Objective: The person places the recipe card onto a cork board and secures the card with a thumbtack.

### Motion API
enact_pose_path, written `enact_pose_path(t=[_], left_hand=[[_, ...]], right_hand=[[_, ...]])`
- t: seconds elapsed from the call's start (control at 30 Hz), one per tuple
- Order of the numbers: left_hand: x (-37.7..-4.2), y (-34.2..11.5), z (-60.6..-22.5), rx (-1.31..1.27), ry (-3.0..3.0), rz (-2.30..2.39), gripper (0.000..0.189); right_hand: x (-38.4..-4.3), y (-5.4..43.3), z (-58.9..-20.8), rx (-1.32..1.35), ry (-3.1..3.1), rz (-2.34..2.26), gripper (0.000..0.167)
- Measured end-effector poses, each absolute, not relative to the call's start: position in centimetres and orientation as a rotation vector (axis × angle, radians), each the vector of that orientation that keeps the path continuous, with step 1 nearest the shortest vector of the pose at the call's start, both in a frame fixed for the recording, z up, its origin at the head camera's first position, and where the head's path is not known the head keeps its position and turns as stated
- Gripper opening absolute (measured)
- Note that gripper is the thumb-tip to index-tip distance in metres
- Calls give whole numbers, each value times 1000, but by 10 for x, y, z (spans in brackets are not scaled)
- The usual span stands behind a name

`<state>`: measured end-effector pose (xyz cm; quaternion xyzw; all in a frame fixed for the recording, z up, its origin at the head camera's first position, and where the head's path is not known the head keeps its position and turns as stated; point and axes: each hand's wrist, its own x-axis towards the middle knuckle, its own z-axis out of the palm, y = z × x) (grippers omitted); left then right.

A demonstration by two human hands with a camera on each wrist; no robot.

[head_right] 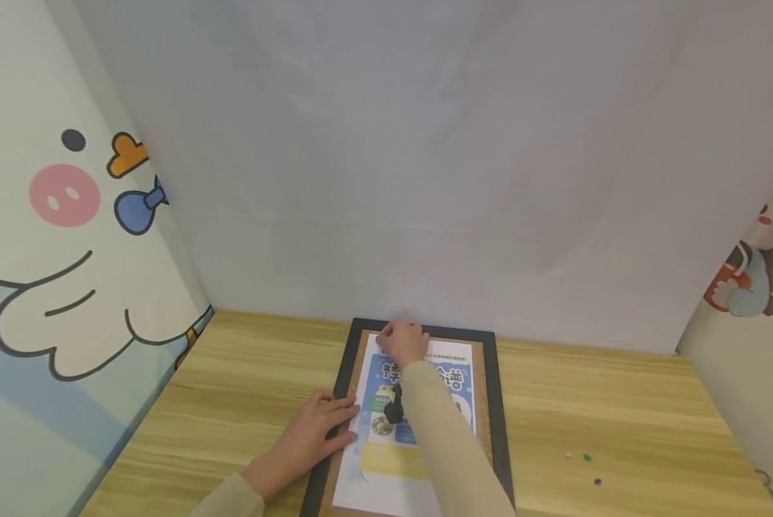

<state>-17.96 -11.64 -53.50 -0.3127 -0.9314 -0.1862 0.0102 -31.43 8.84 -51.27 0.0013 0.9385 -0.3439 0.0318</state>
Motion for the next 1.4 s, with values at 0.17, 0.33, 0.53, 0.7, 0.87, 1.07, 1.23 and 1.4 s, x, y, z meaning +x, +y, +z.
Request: enact_pose_path(t=[0.17, 0.33, 0.53, 0.7, 0.87, 1.07, 1.23, 1.4], left_hand=[[-181, -115, -536, -969, -2909, -562, 46], [-182, -115, -535, -956, -2912, -566, 46], [-182, -116, -533, -945, -2900, -573, 45], [-181, -115, -533, -950, -2909, -591, 45], [-180, -114, -535, -950, -2911, -597, 44], [-179, -112, -535, -943, -2917, -596, 46], [-178, -111, -534, -948, -2906, -593, 45], [-177, -110, -534, -942, -2903, -575, 45]], right_hand=[[-315, 94, -512, -39, 2855, -1095, 17], [-314, 103, -509, -122, 2812, -1129, 18], [-310, 112, -516, -318, 2859, -1076, 25], [-310, 114, -523, -422, 2900, -964, 33], [-312, 114, -524, -416, 2909, -913, 34], [-309, 116, -521, -423, 2915, -857, 36], [-304, 119, -514, -484, 2889, -741, 39], [-302, 122, -514, -587, 2902, -531, 39]])
